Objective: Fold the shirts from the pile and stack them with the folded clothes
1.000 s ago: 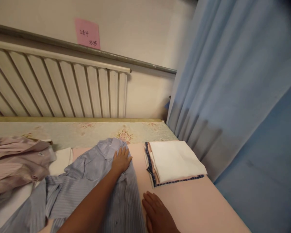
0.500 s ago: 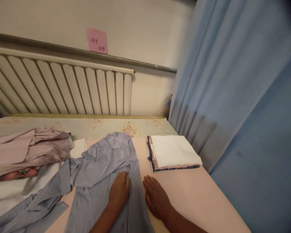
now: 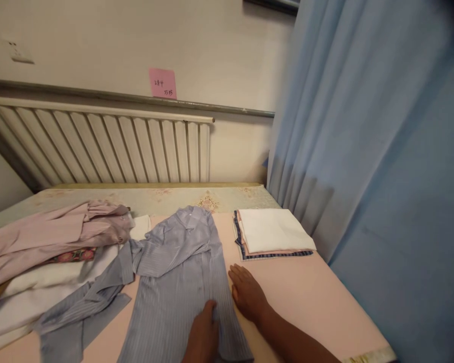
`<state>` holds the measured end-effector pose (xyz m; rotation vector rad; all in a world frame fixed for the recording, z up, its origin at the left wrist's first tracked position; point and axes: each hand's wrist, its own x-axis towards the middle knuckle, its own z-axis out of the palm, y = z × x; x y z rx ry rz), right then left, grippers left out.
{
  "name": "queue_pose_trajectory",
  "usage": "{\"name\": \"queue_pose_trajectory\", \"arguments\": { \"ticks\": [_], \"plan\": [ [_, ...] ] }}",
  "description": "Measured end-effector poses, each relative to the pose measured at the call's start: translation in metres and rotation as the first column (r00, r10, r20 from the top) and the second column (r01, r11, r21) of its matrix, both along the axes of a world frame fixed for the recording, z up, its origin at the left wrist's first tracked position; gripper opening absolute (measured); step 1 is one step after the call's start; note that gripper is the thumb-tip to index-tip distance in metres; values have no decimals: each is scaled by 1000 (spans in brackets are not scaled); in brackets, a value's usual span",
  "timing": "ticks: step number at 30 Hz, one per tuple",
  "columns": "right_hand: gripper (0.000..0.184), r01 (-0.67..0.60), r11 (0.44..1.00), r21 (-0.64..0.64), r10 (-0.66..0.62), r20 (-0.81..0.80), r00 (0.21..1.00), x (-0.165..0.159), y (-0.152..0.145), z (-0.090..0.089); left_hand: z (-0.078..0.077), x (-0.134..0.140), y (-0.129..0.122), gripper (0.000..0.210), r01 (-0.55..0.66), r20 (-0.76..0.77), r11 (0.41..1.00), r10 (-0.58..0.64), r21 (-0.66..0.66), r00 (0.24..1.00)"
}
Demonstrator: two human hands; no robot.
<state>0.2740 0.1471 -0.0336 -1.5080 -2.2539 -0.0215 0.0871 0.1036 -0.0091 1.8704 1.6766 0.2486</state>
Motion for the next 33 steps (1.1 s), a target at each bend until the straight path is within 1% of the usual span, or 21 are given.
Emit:
{"name": "queue_pose_trajectory", "arguments": {
  "ticks": [3,5,7,10,12,14,15,17,20,22,24,25,27,33],
  "plan": [
    [49,1,1000,10,-1,-5,1000,0,0,1,2,3,-7,51,-8,45,995,13,-104,999],
    [49,1,1000,13,-1,-3,1000,0,-1,1,3,3,-12,49,-10,44,995,14,-103,999],
    [49,-2,1000,13,2,-3,1000,0,-1,1,6,2,-17,47,28,1,999,-28,-46,1000],
    [49,-7,1000,16,7,-7,1000,0,0,-1,16,0,-21,47,114,-158,993,-108,28,981],
    [49,-4,1000,21,4,-9,1000,0,0,-2,26,2,-22,48,153,-261,984,-124,93,957],
    [50,0,1000,23,0,-6,1000,0,0,-2,32,8,-20,50,181,-300,964,-118,192,947],
    [50,1,1000,22,-1,-4,1000,0,0,-2,32,12,-18,52,199,-300,951,-123,236,946],
    [50,4,1000,16,-4,-1,1000,0,0,-1,23,23,-14,55,239,-284,929,-157,282,946],
    [49,2,1000,-1,-2,4,1000,1,0,-1,-3,36,-10,61,292,-236,911,-227,291,945],
    [49,-2,1000,-6,2,5,1000,1,0,-1,-22,41,-12,65,303,-203,906,-250,296,947],
    [49,-7,1000,0,7,3,1000,2,0,-2,-35,43,-16,68,318,-197,894,-266,316,944],
    [49,-9,1000,6,9,2,1000,2,0,-3,-39,42,-18,69,325,-200,887,-271,328,941],
    [49,-17,1000,18,17,1,1000,2,0,-4,-41,41,-23,70,338,-207,877,-280,341,937],
    [51,-23,999,40,23,10,1000,2,0,-6,-36,41,-34,70,395,-223,869,-339,298,914]
  ]
}}
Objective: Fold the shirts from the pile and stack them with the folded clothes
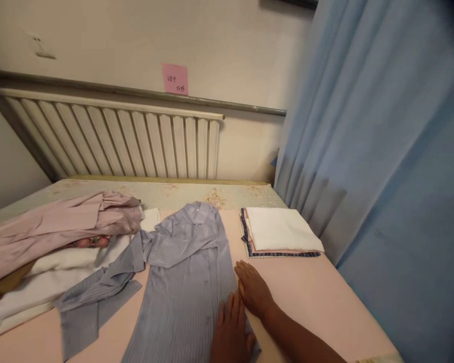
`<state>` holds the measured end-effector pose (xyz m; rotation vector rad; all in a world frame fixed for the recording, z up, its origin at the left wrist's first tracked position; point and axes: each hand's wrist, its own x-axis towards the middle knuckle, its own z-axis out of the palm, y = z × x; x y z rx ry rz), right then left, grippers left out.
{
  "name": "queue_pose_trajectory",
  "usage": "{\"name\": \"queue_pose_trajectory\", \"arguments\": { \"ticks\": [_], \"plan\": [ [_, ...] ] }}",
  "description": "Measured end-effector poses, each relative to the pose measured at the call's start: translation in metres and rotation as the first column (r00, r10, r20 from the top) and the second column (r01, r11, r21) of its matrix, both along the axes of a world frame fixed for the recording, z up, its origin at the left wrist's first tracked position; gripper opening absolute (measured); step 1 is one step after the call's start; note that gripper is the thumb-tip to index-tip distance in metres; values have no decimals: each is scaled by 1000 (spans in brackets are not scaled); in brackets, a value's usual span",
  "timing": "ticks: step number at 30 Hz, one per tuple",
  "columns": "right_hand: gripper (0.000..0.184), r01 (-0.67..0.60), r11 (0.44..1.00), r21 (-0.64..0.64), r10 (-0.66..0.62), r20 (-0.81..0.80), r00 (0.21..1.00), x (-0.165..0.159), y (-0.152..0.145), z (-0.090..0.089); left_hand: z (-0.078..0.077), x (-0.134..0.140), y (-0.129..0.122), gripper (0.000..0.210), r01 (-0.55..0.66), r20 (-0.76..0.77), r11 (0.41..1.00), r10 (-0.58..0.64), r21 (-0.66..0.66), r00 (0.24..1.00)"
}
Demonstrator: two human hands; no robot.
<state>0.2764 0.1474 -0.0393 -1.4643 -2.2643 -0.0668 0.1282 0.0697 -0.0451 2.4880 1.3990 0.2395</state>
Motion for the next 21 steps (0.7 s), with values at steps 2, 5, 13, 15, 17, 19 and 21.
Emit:
{"name": "queue_pose_trajectory", "arguments": {
  "ticks": [2,5,13,15,17,19,21],
  "plan": [
    [53,1,1000,7,-1,6,1000,0,0,0,0,-1,-3,70,23,4,1000,-23,-3,1000],
    [53,-2,1000,24,2,1,1000,0,0,-2,1,-4,-9,69,73,31,997,-72,-28,997],
    [51,-19,999,50,19,-5,1000,3,1,-10,-6,-27,-14,44,131,246,991,-134,31,960],
    [51,-25,999,45,25,1,1000,3,1,-11,-3,-45,-7,36,20,326,993,-56,114,944],
    [51,-28,999,38,28,5,1000,4,1,-12,6,-68,5,32,-141,391,975,63,174,918],
    [49,-26,999,27,26,11,1000,5,2,-13,16,-96,22,28,-250,422,946,145,205,895],
    [49,-23,1000,18,23,15,1000,6,2,-16,26,-128,41,25,-343,401,905,225,252,888]
  ]
}}
